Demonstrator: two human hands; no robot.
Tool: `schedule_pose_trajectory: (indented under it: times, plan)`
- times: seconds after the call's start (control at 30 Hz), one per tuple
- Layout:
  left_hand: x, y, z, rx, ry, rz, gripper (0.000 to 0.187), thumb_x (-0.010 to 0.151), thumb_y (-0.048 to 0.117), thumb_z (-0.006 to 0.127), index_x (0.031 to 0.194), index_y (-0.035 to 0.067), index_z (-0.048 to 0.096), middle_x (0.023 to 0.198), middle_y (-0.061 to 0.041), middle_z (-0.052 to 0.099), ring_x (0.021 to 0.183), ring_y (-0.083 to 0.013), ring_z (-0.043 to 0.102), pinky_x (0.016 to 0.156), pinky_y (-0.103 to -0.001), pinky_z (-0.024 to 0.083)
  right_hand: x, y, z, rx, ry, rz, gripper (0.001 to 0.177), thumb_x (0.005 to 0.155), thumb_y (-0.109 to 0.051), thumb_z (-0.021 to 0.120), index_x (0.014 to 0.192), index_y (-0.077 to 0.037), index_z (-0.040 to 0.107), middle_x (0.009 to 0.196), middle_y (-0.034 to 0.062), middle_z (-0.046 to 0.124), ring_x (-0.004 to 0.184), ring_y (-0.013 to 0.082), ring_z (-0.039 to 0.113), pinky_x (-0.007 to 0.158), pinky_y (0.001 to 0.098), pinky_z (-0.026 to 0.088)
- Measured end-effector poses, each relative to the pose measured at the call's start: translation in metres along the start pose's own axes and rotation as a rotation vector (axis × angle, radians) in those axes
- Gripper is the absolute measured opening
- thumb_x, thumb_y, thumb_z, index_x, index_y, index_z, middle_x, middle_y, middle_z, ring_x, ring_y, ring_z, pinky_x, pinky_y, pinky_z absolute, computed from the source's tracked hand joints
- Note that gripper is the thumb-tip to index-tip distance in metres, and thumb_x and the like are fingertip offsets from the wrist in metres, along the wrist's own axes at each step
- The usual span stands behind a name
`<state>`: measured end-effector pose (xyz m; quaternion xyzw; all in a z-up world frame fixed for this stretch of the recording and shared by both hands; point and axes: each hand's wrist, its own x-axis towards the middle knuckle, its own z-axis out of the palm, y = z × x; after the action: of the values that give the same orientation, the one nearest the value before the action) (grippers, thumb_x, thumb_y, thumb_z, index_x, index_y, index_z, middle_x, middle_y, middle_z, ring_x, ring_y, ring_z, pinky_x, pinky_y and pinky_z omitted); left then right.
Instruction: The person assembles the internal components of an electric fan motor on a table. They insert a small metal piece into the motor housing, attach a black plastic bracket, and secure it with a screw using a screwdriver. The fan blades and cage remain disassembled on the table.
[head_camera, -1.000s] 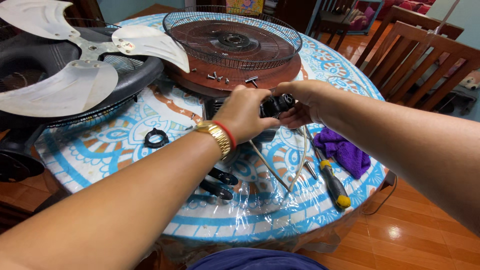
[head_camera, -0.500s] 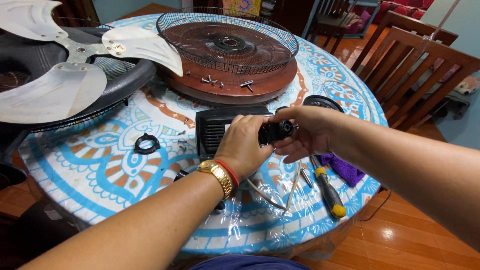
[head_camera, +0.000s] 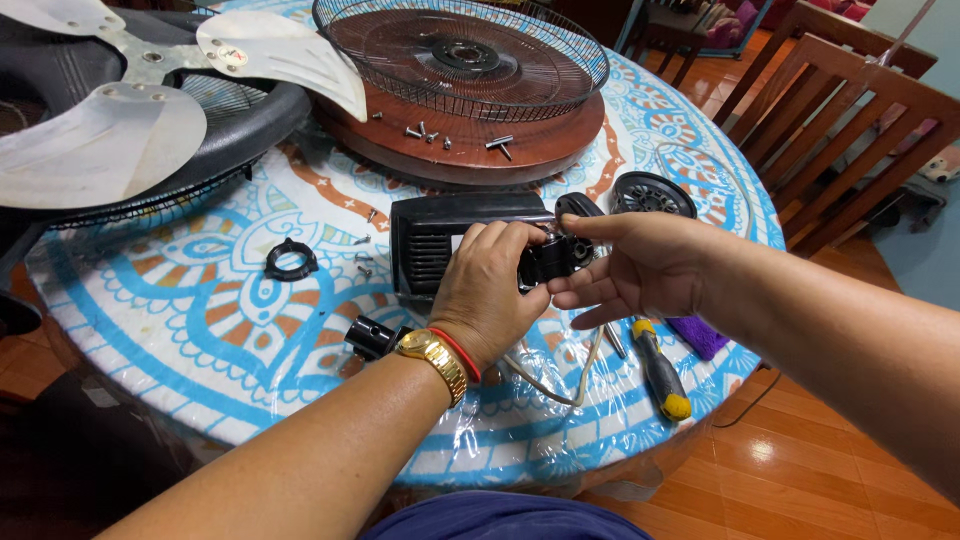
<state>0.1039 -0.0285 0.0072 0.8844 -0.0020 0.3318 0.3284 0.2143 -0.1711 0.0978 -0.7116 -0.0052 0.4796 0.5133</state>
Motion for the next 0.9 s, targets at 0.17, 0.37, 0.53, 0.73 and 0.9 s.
schedule_pose_trajectory:
  times: [0.17, 0.37, 0.53, 0.73, 0.9]
  plan:
    - [-0.002, 0.003, -0.003, 0.003, -0.017, -0.018, 0.046, 0.074, 0.018, 0.083, 0.114, 0.008, 0.062, 0.105, -0.009, 0.066, 0.107, -0.0272, 0.062, 0.098, -0.042, 0.049, -0.008, 0.007, -0.001, -0.333, 0.092, -0.156, 0.043, 0.102, -0.030, 0.048, 0.128, 0.002, 0.056, 0.092, 0.0240, 0.074, 0.086, 0.0337, 0.076, 0.077, 0.0471, 0.063]
    - [-0.006, 0.007, -0.009, 0.007, -0.032, -0.007, 0.051, 0.077, 0.016, 0.082, 0.124, 0.013, 0.062, 0.103, -0.008, 0.067, 0.104, -0.0278, 0.062, 0.098, -0.042, 0.049, 0.000, 0.026, -0.008, -0.655, 0.064, -0.424, 0.057, 0.091, -0.016, 0.066, 0.144, -0.007, 0.048, 0.102, 0.0148, 0.079, 0.094, 0.0228, 0.078, 0.083, 0.0366, 0.064]
    - [-0.005, 0.003, -0.011, 0.010, -0.030, 0.033, 0.051, 0.079, 0.017, 0.082, 0.126, 0.013, 0.063, 0.112, -0.009, 0.069, 0.106, -0.0278, 0.064, 0.097, -0.041, 0.051, 0.010, 0.037, -0.017, -0.925, 0.198, -0.658, 0.061, 0.091, -0.015, 0.067, 0.147, -0.010, 0.045, 0.099, 0.0105, 0.081, 0.096, 0.0153, 0.078, 0.086, 0.0313, 0.061]
    - [0.011, -0.019, -0.008, -0.031, 0.017, 0.227, 0.050, 0.092, 0.025, 0.075, 0.136, 0.005, 0.060, 0.125, -0.015, 0.069, 0.114, -0.0325, 0.063, 0.100, -0.043, 0.051, 0.031, 0.031, -0.028, -0.706, 0.112, -0.804, 0.050, 0.093, -0.011, 0.065, 0.141, -0.004, 0.055, 0.100, 0.0125, 0.079, 0.096, 0.0172, 0.077, 0.086, 0.0297, 0.063]
    - [0.062, -0.049, -0.018, -0.139, -0.166, 0.180, 0.036, 0.098, 0.025, 0.064, 0.127, 0.004, 0.067, 0.111, -0.015, 0.075, 0.103, -0.0284, 0.071, 0.090, -0.037, 0.054, 0.049, 0.011, -0.032, -0.577, 0.057, -0.867, 0.039, 0.099, -0.015, 0.061, 0.133, 0.003, 0.058, 0.097, 0.0108, 0.078, 0.086, 0.0161, 0.079, 0.080, 0.0286, 0.066]
